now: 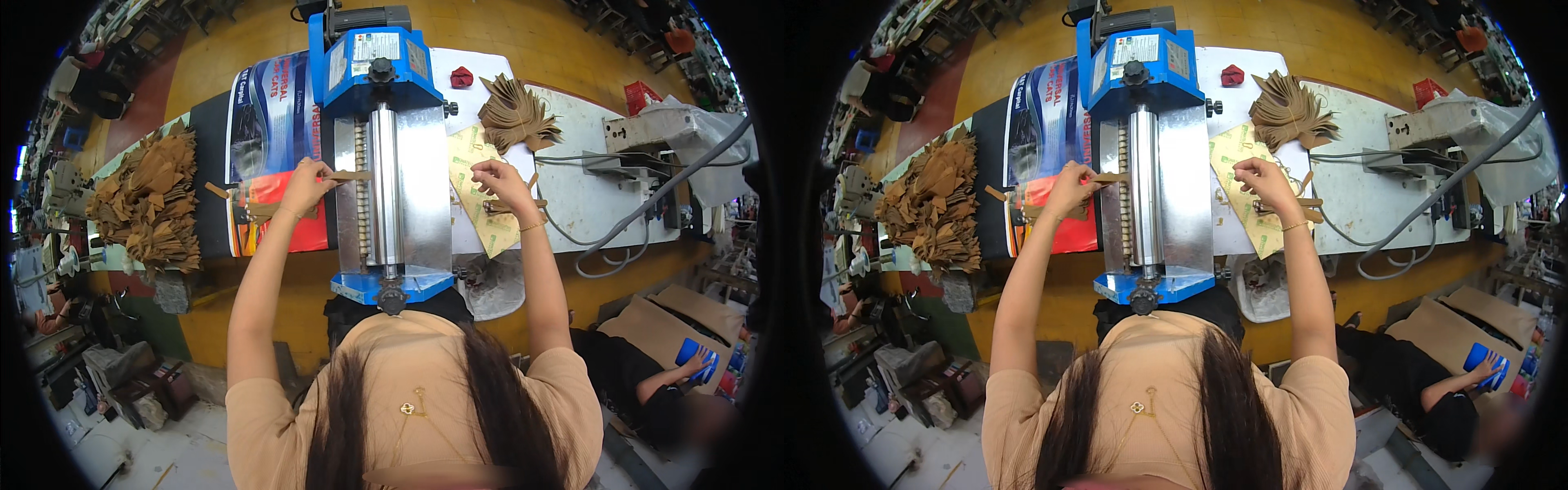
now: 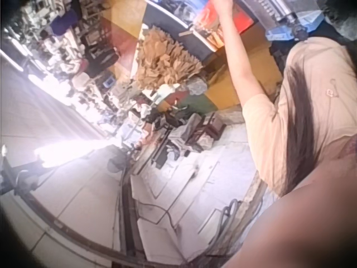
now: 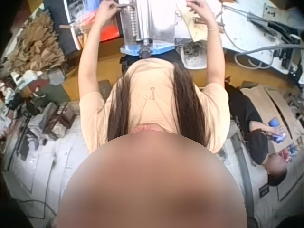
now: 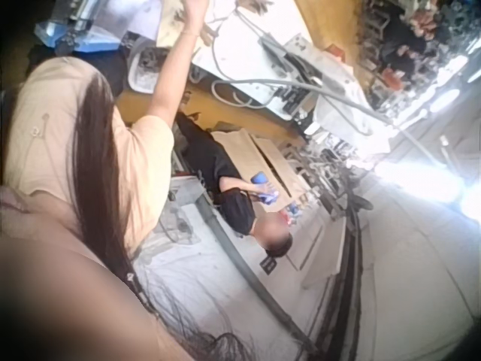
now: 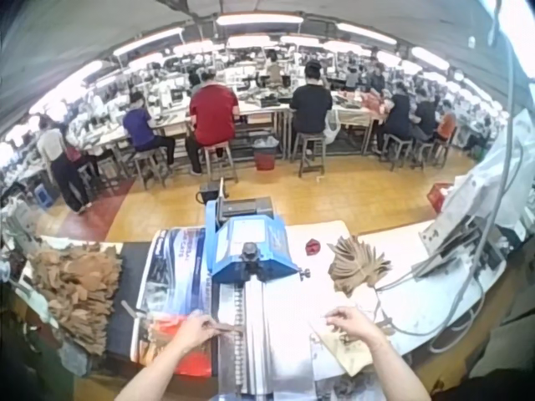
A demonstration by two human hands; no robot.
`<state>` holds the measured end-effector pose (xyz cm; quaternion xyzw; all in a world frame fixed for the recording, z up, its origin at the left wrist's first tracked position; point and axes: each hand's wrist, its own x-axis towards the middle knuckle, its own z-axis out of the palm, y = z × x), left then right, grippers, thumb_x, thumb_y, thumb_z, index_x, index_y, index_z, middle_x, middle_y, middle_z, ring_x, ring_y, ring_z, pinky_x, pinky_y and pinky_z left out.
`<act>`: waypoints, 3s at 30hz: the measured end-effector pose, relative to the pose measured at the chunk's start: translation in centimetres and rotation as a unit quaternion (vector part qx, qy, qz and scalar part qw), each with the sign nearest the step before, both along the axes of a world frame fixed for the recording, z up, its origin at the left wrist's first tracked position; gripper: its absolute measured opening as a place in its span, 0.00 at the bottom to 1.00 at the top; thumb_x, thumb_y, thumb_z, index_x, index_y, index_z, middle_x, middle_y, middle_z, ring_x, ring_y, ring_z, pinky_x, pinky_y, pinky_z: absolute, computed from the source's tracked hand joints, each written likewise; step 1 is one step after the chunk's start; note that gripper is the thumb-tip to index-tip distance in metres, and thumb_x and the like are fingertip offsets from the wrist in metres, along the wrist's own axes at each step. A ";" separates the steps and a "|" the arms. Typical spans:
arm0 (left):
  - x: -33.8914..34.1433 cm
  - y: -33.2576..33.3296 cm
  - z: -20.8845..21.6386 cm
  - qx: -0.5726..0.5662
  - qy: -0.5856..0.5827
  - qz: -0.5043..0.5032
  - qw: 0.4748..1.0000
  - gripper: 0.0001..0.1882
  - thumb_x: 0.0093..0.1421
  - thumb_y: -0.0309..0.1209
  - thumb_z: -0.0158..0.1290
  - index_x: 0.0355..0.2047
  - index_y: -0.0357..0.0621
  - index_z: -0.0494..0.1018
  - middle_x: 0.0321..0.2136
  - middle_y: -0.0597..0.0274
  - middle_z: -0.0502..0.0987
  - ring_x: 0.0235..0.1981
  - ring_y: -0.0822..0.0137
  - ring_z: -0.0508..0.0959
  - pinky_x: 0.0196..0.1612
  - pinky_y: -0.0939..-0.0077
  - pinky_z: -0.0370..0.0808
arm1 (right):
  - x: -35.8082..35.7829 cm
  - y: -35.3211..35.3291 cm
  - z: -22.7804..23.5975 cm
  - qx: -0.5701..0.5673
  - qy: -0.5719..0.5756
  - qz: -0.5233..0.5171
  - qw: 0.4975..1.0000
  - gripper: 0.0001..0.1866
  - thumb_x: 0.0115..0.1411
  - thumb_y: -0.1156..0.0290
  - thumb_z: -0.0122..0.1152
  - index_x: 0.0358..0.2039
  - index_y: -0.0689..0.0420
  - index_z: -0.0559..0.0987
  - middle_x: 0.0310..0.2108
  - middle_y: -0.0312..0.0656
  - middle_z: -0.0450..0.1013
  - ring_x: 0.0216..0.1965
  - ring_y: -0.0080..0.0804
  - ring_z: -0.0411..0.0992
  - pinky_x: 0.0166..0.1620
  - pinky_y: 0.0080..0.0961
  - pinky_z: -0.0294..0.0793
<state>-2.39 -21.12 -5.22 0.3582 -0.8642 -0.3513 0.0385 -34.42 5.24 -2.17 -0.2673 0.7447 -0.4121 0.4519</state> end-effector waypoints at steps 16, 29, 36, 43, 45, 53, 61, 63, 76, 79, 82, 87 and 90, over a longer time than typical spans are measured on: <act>8.0 -2.2 12.5 0.309 -0.023 0.105 0.945 0.11 0.56 0.29 0.58 0.28 0.37 0.68 0.13 0.68 0.68 0.12 0.79 0.66 0.15 0.84 0.58 | 5.6 -6.7 7.3 -0.130 0.133 0.140 0.972 0.13 0.58 0.66 0.60 0.41 0.59 0.78 0.32 0.38 0.76 0.28 0.22 0.73 0.34 0.19 0.72; 6.2 -3.4 7.6 0.329 -0.220 -0.126 0.910 0.17 0.62 0.27 0.46 0.51 0.39 0.71 0.18 0.66 0.71 0.16 0.76 0.69 0.19 0.81 0.66 | 5.9 -1.6 6.4 -0.039 0.121 0.067 0.990 0.13 0.60 0.70 0.58 0.42 0.64 0.77 0.33 0.35 0.75 0.31 0.20 0.72 0.37 0.17 0.72; 8.7 -9.0 -0.6 0.314 -0.309 -0.052 0.896 0.13 0.58 0.23 0.45 0.44 0.39 0.66 0.18 0.61 0.74 0.14 0.72 0.72 0.17 0.75 0.66 | 5.9 2.6 5.9 0.007 0.084 -0.032 0.996 0.14 0.61 0.69 0.57 0.44 0.65 0.75 0.33 0.36 0.76 0.32 0.20 0.72 0.39 0.18 0.72; 12.7 -12.3 -4.9 0.280 -0.321 0.033 0.904 0.11 0.57 0.25 0.51 0.38 0.45 0.62 0.14 0.62 0.74 0.10 0.70 0.72 0.12 0.74 0.63 | 4.4 6.3 5.1 0.039 0.137 -0.055 0.988 0.13 0.61 0.69 0.57 0.43 0.65 0.76 0.32 0.37 0.75 0.31 0.21 0.71 0.37 0.18 0.71; 13.9 -13.1 -6.1 0.284 -0.263 0.069 0.920 0.02 0.54 0.21 0.48 0.25 0.37 0.69 0.13 0.59 0.73 0.10 0.69 0.73 0.12 0.77 0.67 | 3.1 7.3 3.9 0.034 0.163 -0.061 0.984 0.13 0.61 0.69 0.57 0.42 0.64 0.76 0.32 0.38 0.76 0.30 0.22 0.72 0.36 0.19 0.73; 18.4 -14.5 -9.2 0.104 -0.293 0.154 0.938 0.20 0.55 0.31 0.53 0.48 0.40 0.66 0.27 0.51 0.79 0.24 0.58 0.80 0.24 0.65 0.75 | -1.6 11.1 -4.0 0.133 0.425 -0.029 0.895 0.07 0.52 0.70 0.60 0.32 0.57 0.81 0.31 0.45 0.76 0.35 0.44 0.74 0.40 0.35 0.73; 16.9 -7.2 -5.3 0.109 -0.156 0.115 0.975 0.22 0.57 0.30 0.53 0.52 0.41 0.65 0.23 0.59 0.74 0.18 0.70 0.74 0.21 0.74 0.72 | -2.0 10.3 -7.4 0.136 0.509 0.045 0.849 0.06 0.48 0.73 0.63 0.29 0.54 0.80 0.32 0.39 0.74 0.37 0.41 0.73 0.41 0.36 0.73; 15.9 -5.1 -3.8 0.147 -0.118 0.117 0.975 0.23 0.57 0.29 0.54 0.53 0.42 0.65 0.20 0.61 0.71 0.17 0.71 0.72 0.23 0.75 0.70 | -1.9 10.6 -7.4 0.136 0.525 0.066 0.838 0.07 0.47 0.73 0.64 0.29 0.53 0.79 0.32 0.38 0.73 0.38 0.40 0.72 0.41 0.36 0.72; 13.2 1.8 -0.9 0.153 -0.104 0.103 0.977 0.23 0.58 0.31 0.54 0.53 0.39 0.67 0.21 0.65 0.69 0.17 0.74 0.70 0.22 0.77 0.68 | 1.0 13.7 -9.7 0.063 0.559 0.135 0.816 0.06 0.49 0.69 0.62 0.28 0.53 0.75 0.26 0.37 0.71 0.35 0.36 0.71 0.40 0.34 0.68; 12.9 2.2 -0.9 0.148 -0.100 0.099 0.979 0.22 0.58 0.31 0.54 0.53 0.39 0.67 0.21 0.64 0.69 0.17 0.73 0.70 0.22 0.77 0.69 | 1.1 14.1 -9.6 0.037 0.514 0.076 0.854 0.06 0.49 0.69 0.63 0.29 0.54 0.77 0.26 0.39 0.70 0.36 0.39 0.71 0.41 0.33 0.69; 12.1 2.3 -0.8 0.149 -0.095 0.100 0.979 0.22 0.58 0.31 0.54 0.52 0.39 0.68 0.22 0.64 0.69 0.18 0.73 0.71 0.23 0.78 0.69 | 0.8 13.6 -9.7 -0.006 0.549 0.058 0.834 0.06 0.48 0.69 0.63 0.28 0.53 0.77 0.26 0.36 0.71 0.34 0.36 0.71 0.41 0.34 0.69; 10.1 2.0 -0.1 0.163 -0.050 0.089 0.981 0.21 0.59 0.31 0.53 0.52 0.37 0.68 0.25 0.62 0.72 0.22 0.73 0.73 0.25 0.79 0.70 | 0.6 13.4 -10.1 0.001 0.591 0.116 0.799 0.08 0.48 0.68 0.64 0.29 0.53 0.77 0.27 0.36 0.71 0.34 0.34 0.71 0.41 0.32 0.69; 8.6 2.3 0.4 0.181 -0.026 0.085 0.979 0.20 0.59 0.31 0.53 0.51 0.37 0.68 0.28 0.60 0.75 0.23 0.73 0.73 0.27 0.79 0.71 | 0.6 13.8 -10.5 -0.015 0.611 0.131 0.781 0.06 0.49 0.69 0.62 0.28 0.53 0.76 0.26 0.36 0.71 0.32 0.34 0.71 0.40 0.31 0.69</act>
